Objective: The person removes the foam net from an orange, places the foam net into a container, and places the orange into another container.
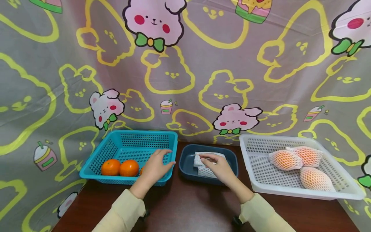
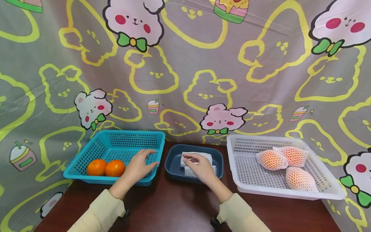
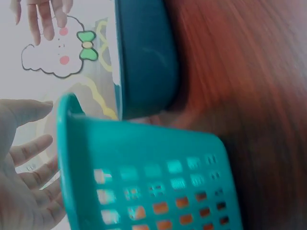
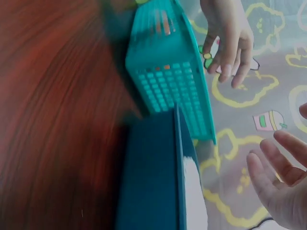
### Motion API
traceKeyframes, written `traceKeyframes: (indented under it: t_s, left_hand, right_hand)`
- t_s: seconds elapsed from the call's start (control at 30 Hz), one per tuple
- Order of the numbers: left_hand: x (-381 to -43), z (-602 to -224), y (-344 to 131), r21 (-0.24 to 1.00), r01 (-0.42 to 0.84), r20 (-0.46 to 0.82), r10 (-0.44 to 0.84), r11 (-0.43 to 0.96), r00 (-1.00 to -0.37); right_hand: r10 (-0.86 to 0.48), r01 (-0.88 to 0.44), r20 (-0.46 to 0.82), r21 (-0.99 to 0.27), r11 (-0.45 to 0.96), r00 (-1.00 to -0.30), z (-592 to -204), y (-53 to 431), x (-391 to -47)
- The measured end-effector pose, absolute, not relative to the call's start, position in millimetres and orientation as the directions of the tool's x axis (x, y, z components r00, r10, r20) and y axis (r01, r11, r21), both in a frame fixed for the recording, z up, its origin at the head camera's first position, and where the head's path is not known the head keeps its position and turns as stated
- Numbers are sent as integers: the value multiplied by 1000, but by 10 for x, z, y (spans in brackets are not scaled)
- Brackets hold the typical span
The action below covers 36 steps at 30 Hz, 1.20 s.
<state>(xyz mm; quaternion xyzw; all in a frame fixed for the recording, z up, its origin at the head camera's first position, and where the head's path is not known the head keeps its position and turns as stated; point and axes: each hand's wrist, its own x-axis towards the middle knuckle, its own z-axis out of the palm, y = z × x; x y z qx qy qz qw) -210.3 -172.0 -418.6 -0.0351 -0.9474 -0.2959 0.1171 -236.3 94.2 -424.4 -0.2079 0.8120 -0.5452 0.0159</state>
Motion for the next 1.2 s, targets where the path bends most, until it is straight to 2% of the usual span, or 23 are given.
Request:
traceKeyframes:
  t_s: [0.27, 0.47, 0.87, 1.2]
  left_hand:
    - [-2086, -4122, -1525, 639, 191, 236, 46, 745, -971]
    - [-2085, -4114, -1393, 688, 258, 254, 108, 679, -961]
    - [-2198, -4201, -1137, 779, 301, 227, 199, 551, -953]
    - [-2226, -4303, -954, 818, 288, 193, 234, 499, -953]
  right_hand:
    - [-310, -496, 391, -748, 442, -867, -4207, 1339, -2316]
    - [-279, -566, 499, -639, 521, -820, -4141, 1609, -2311]
    - [-204, -523, 571, -474, 708, -795, -4145, 2146, -2315]
    - [-122, -391, 509, -465, 794, -852, -4217, 2683, -2355]
